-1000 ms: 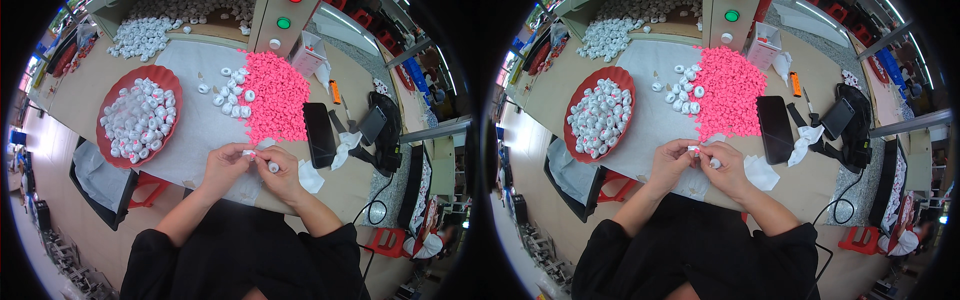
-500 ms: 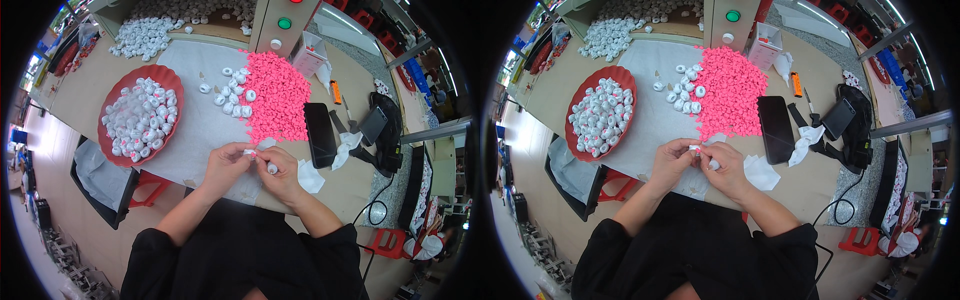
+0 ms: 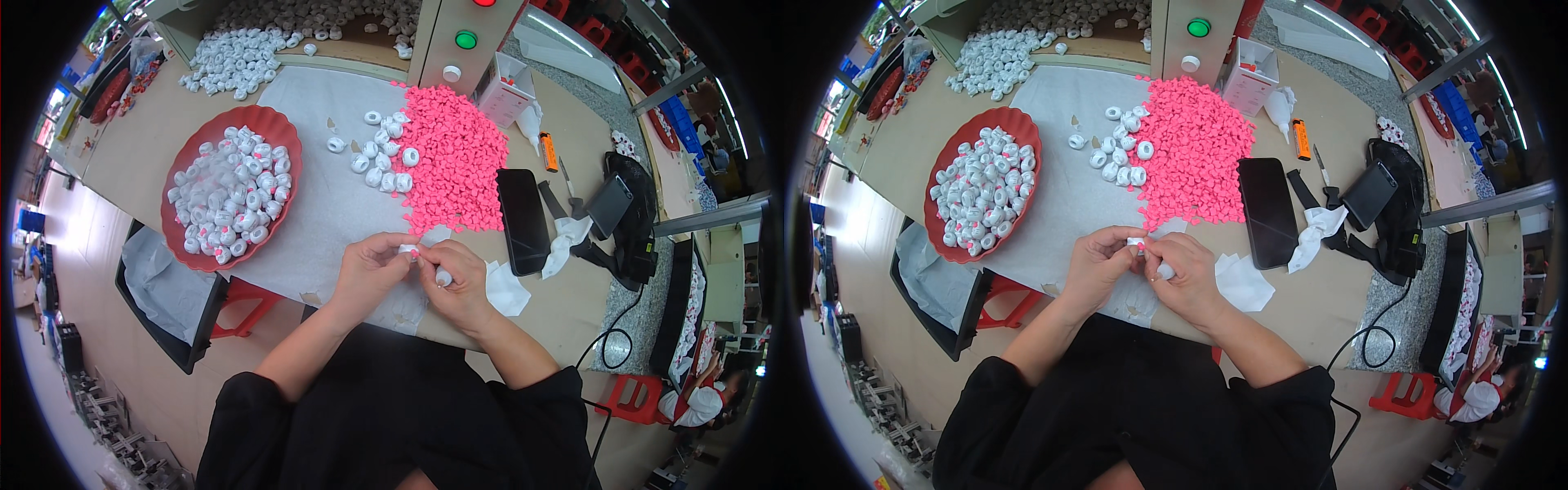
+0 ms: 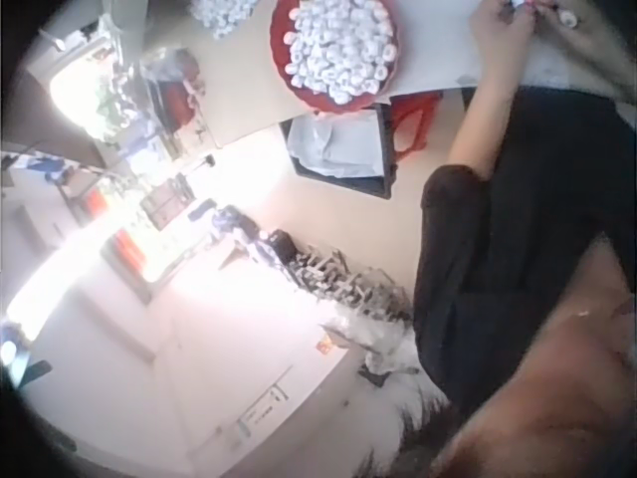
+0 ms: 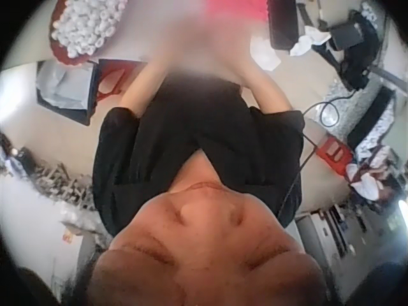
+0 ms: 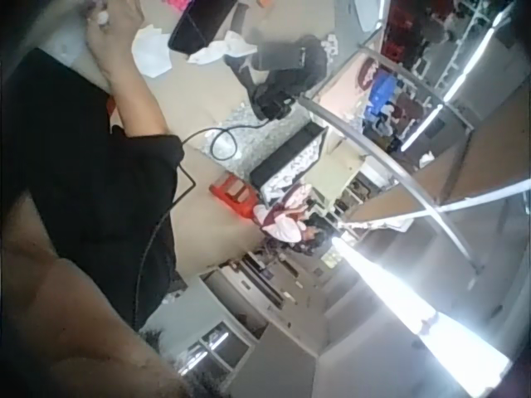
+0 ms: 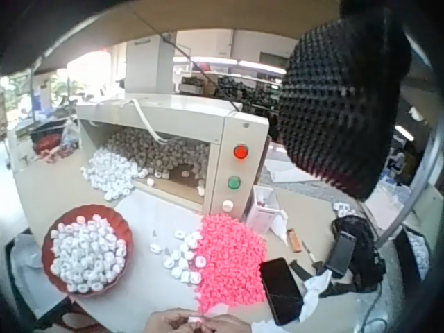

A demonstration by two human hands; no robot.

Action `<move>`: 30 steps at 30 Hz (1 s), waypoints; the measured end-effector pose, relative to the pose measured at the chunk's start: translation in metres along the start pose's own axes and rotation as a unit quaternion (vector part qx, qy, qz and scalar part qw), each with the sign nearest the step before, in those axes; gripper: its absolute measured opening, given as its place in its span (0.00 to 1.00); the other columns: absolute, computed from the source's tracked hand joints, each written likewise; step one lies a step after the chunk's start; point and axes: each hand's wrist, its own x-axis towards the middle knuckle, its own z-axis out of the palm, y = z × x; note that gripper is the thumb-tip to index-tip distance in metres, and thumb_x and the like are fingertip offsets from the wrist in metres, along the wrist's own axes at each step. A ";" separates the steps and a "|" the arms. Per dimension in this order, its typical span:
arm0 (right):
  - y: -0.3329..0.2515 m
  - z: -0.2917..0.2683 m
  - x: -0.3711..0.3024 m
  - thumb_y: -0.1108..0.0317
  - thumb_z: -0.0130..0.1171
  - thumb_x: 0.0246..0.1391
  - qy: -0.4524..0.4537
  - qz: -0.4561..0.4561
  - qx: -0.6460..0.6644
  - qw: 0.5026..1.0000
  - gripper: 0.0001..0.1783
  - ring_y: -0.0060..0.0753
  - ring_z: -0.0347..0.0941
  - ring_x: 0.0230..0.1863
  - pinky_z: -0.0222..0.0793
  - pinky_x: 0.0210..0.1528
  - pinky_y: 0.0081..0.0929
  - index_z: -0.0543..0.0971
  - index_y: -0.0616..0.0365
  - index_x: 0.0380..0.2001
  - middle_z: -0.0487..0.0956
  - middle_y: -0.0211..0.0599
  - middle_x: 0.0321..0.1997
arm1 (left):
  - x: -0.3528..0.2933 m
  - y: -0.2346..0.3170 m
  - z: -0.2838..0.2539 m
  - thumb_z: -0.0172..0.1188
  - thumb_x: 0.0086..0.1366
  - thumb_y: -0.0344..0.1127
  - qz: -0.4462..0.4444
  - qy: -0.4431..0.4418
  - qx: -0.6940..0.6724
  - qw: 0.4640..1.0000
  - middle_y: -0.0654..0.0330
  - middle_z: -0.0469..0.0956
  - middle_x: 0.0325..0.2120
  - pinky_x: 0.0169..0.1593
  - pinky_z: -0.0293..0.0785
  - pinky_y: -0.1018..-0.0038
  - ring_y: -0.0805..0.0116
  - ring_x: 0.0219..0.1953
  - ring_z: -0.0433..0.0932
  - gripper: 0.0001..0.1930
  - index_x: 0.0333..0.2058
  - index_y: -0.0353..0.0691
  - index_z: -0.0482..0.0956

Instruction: The person sits at a workbench and repeatedly picks up small white plastic components. They apply a small amount of adhesive from a tube to the components and then attach a pink plastic piece to each one. The finished items are placed into a red bowl on the table.

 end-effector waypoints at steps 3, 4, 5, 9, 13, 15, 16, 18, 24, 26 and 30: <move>0.000 0.001 0.000 0.79 0.57 0.29 0.007 -0.010 -0.004 1.000 0.12 0.38 0.70 0.26 0.65 0.30 0.29 0.73 0.61 0.25 0.72 0.34 0.21 | 0.000 0.001 0.001 0.49 0.58 0.21 -0.002 0.000 0.000 1.000 0.60 0.76 0.29 0.32 0.72 0.81 0.78 0.29 0.74 0.11 0.40 0.34 0.75; 0.000 0.000 0.000 0.79 0.57 0.31 0.003 -0.011 -0.004 1.000 0.11 0.37 0.71 0.26 0.65 0.30 0.28 0.73 0.62 0.25 0.72 0.35 0.21 | 0.000 0.001 0.000 0.49 0.58 0.21 -0.002 0.000 -0.002 1.000 0.60 0.76 0.29 0.32 0.72 0.81 0.78 0.29 0.74 0.11 0.40 0.34 0.75; 0.000 0.000 0.001 0.80 0.57 0.32 -0.001 -0.013 -0.004 1.000 0.11 0.37 0.71 0.26 0.65 0.30 0.28 0.74 0.62 0.26 0.72 0.36 0.21 | 0.000 0.000 0.000 0.49 0.58 0.21 -0.001 -0.001 -0.005 1.000 0.60 0.76 0.29 0.32 0.72 0.81 0.78 0.29 0.74 0.11 0.40 0.34 0.75; -0.002 0.001 0.000 0.79 0.57 0.42 0.006 0.081 0.053 0.995 0.07 0.28 0.71 0.26 0.66 0.31 0.23 0.76 0.63 0.29 0.74 0.35 0.23 | 0.002 0.003 0.003 0.51 0.59 0.25 -0.010 0.004 -0.021 1.000 0.59 0.76 0.29 0.31 0.72 0.80 0.76 0.28 0.74 0.10 0.39 0.32 0.75; -0.002 -0.003 0.005 0.73 0.56 0.50 0.028 0.297 0.281 0.912 0.07 0.19 0.70 0.29 0.66 0.31 0.18 0.77 0.65 0.32 0.76 0.33 0.28 | 0.004 0.011 0.005 0.52 0.62 0.31 -0.042 0.007 -0.054 0.998 0.59 0.76 0.28 0.30 0.70 0.81 0.77 0.25 0.72 0.11 0.40 0.30 0.74; -0.001 -0.005 0.006 0.71 0.57 0.51 0.019 0.321 0.319 0.891 0.08 0.17 0.70 0.30 0.66 0.31 0.17 0.77 0.65 0.33 0.76 0.32 0.29 | 0.004 0.010 0.005 0.51 0.62 0.33 -0.051 0.007 -0.051 0.997 0.60 0.76 0.27 0.29 0.69 0.81 0.77 0.24 0.71 0.12 0.40 0.30 0.74; 0.001 -0.006 0.005 0.70 0.57 0.51 0.014 0.326 0.320 0.889 0.08 0.17 0.70 0.30 0.66 0.31 0.16 0.77 0.65 0.33 0.76 0.32 0.29 | 0.004 0.010 0.005 0.51 0.63 0.34 -0.053 0.006 -0.050 0.997 0.60 0.76 0.27 0.29 0.69 0.81 0.78 0.24 0.71 0.13 0.39 0.30 0.74; 0.004 -0.008 0.004 0.70 0.56 0.51 0.007 0.332 0.323 0.886 0.08 0.17 0.70 0.30 0.65 0.31 0.15 0.77 0.64 0.32 0.76 0.33 0.29 | 0.005 0.010 0.006 0.51 0.63 0.35 -0.055 0.006 -0.044 0.998 0.60 0.76 0.27 0.28 0.69 0.82 0.78 0.24 0.71 0.13 0.39 0.30 0.74; 0.002 -0.009 0.005 0.70 0.56 0.51 0.002 0.322 0.332 0.887 0.08 0.18 0.70 0.31 0.65 0.32 0.15 0.77 0.64 0.33 0.76 0.32 0.29 | 0.005 0.009 0.001 0.51 0.62 0.33 -0.047 -0.010 -0.044 0.998 0.56 0.76 0.30 0.30 0.71 0.79 0.74 0.27 0.72 0.13 0.42 0.30 0.73; 0.004 -0.004 0.001 0.72 0.56 0.50 0.008 0.275 0.288 0.917 0.08 0.19 0.70 0.31 0.65 0.32 0.16 0.77 0.64 0.34 0.76 0.32 0.29 | 0.004 0.006 -0.001 0.52 0.61 0.31 -0.031 -0.016 -0.056 0.998 0.57 0.76 0.31 0.31 0.71 0.78 0.74 0.28 0.73 0.12 0.42 0.31 0.73; 0.000 -0.006 0.004 0.77 0.56 0.48 -0.014 0.132 0.161 0.978 0.08 0.22 0.71 0.30 0.66 0.32 0.19 0.77 0.64 0.35 0.77 0.35 0.28 | 0.002 0.010 -0.001 0.53 0.60 0.28 -0.034 -0.027 -0.075 0.996 0.56 0.76 0.34 0.34 0.71 0.78 0.73 0.31 0.74 0.13 0.44 0.32 0.73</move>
